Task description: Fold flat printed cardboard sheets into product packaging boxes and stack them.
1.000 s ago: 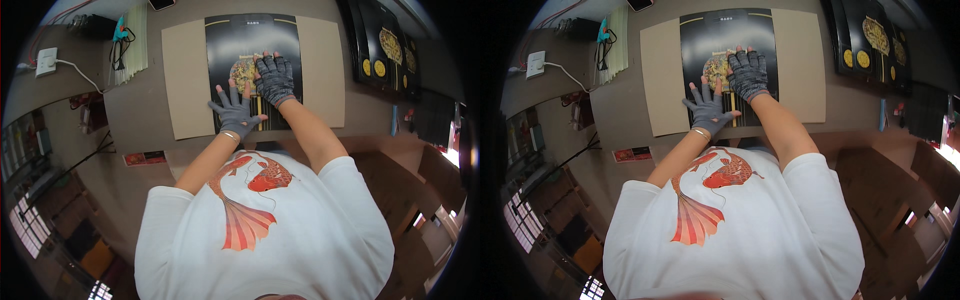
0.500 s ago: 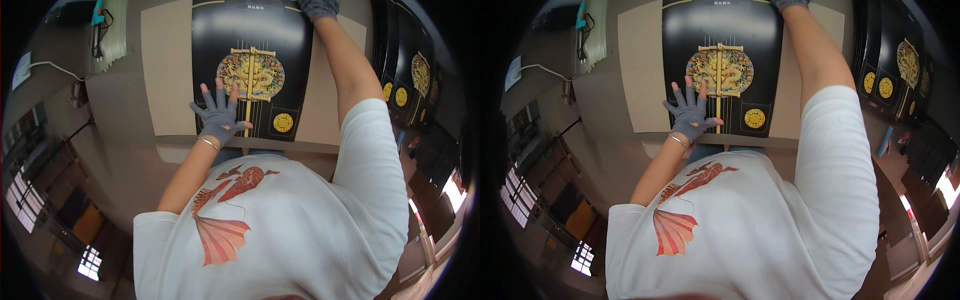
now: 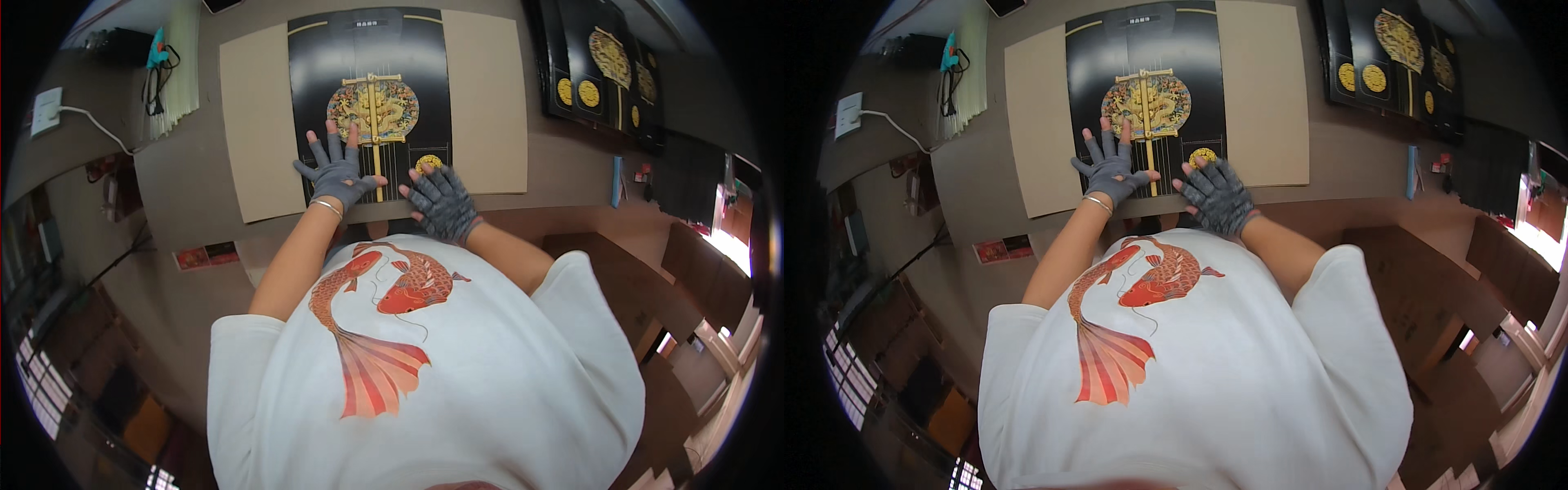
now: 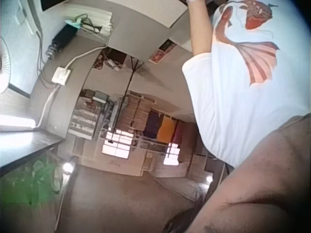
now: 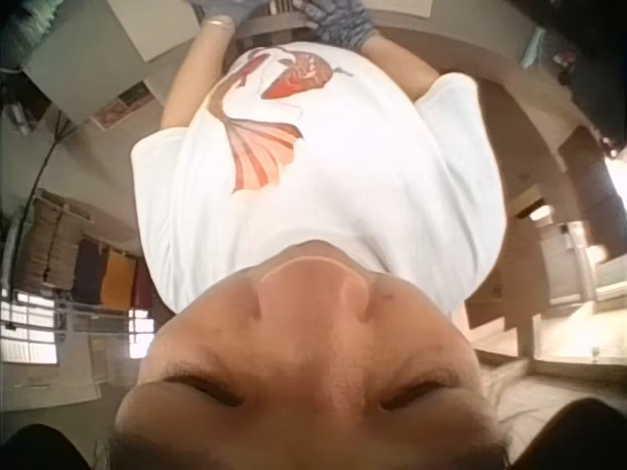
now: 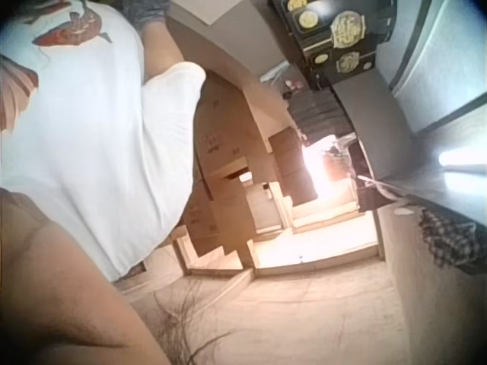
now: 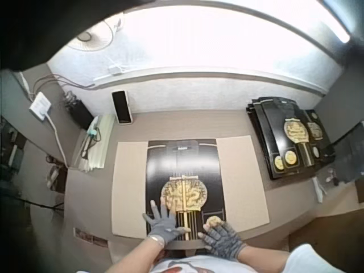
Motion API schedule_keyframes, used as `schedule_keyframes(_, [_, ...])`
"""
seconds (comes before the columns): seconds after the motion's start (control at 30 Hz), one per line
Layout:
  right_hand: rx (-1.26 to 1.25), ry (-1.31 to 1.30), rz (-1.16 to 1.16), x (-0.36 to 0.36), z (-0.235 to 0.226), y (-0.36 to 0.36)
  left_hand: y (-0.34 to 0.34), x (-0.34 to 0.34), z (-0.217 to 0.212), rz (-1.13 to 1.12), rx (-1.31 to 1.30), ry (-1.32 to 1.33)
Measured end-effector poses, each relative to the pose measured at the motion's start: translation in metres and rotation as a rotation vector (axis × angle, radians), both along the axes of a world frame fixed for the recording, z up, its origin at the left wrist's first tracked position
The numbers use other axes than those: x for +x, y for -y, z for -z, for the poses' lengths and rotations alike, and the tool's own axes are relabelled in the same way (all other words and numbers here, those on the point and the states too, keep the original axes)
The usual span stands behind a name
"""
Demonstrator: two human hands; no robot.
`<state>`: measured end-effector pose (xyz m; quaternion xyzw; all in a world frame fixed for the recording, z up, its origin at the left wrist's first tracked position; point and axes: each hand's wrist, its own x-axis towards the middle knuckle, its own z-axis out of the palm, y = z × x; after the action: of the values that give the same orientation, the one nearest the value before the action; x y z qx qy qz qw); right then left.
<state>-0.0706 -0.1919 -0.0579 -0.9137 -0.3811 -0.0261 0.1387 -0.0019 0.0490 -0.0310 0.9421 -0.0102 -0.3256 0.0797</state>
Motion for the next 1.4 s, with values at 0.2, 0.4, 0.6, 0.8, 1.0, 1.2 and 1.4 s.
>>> schedule_keyframes(0.2, [0.191,-0.179,0.717,-0.04,-0.003,0.013,-0.054,-0.027,0.021,-0.308,-0.414,0.579])
schedule_keyframes(0.4, [1.217,-1.017,1.275,-0.021,-0.009,0.007,-0.098,-0.031,0.04,-0.858,-0.867,-0.088])
schedule_keyframes(0.6, [1.113,-1.43,1.211,-0.003,-0.042,0.004,-0.033,-0.032,0.043,-0.955,-1.576,-0.623])
schedule_keyframes(0.8, [1.368,-0.739,1.141,0.047,-0.086,0.104,0.015,-0.02,-0.007,-0.73,-1.233,-0.572])
schedule_keyframes(1.0, [1.533,-0.519,1.198,0.099,-0.114,0.283,-0.051,-0.013,0.014,-0.425,-0.736,0.222])
schedule_keyframes(1.2, [1.558,-0.654,1.551,0.144,-0.069,0.325,-0.152,-0.023,0.013,-0.541,0.099,0.504])
schedule_keyframes(1.4, [1.028,-0.446,1.285,0.1,-0.011,0.239,-0.175,-0.026,0.006,-0.722,0.013,0.271])
